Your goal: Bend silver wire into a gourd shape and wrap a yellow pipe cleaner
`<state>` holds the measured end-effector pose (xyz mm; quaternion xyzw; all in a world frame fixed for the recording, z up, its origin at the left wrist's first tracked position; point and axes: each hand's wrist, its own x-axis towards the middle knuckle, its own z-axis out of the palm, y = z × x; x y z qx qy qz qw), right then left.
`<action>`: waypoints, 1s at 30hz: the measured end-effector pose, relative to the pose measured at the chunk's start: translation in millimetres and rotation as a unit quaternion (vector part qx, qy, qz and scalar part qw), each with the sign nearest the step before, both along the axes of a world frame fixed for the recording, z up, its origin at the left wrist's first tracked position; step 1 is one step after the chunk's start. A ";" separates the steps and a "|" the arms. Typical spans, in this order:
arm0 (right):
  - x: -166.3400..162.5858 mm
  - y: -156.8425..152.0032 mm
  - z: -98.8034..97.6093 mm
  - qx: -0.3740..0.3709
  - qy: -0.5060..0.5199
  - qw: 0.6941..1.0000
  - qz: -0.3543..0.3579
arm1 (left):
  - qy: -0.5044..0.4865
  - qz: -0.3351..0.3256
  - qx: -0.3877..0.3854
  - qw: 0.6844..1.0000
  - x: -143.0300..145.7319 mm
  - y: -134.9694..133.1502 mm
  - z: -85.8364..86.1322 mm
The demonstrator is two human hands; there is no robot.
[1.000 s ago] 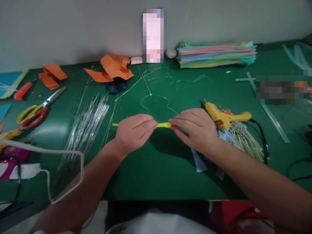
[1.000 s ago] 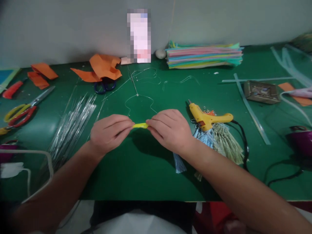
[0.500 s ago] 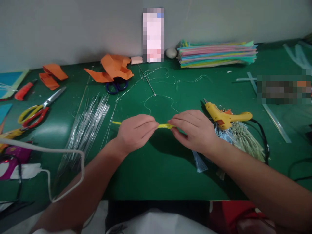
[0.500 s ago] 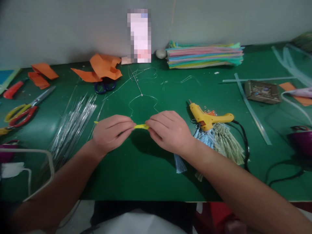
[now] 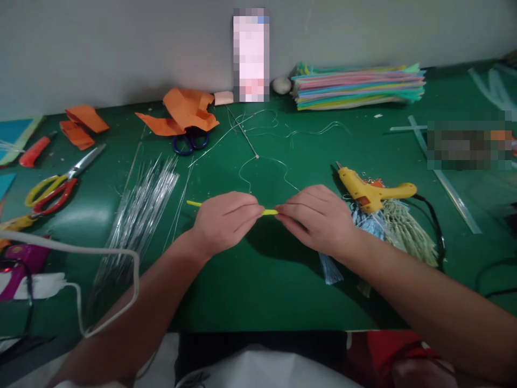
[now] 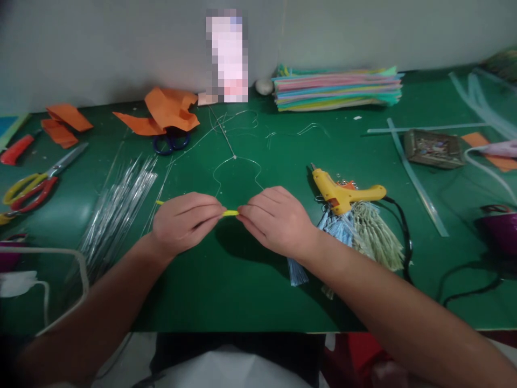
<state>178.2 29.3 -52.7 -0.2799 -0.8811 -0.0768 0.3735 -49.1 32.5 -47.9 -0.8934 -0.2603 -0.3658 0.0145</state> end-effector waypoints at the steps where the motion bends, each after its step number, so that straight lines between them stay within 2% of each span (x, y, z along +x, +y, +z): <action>1: -0.5 -0.5 0.2 -0.003 0.002 1.000 0.004 | 0.001 -0.001 0.001 1.000 -0.1 -0.2 -0.1; 13: 0.4 1.5 -4.2 -0.035 0.032 0.999 -0.024 | -0.002 0.008 0.007 1.000 -0.6 0.7 1.2; 22: 1.5 2.0 -3.6 -0.038 0.044 0.998 0.001 | 0.012 0.011 0.013 1.000 -1.4 1.7 2.5; 27: 1.1 2.4 -5.6 -0.048 0.051 0.997 0.013 | 0.000 0.018 -0.005 1.000 -1.3 1.1 3.0; 30: 1.0 2.8 -6.2 -0.059 0.051 0.997 -0.010 | -0.008 0.025 -0.019 0.999 -1.2 0.6 3.0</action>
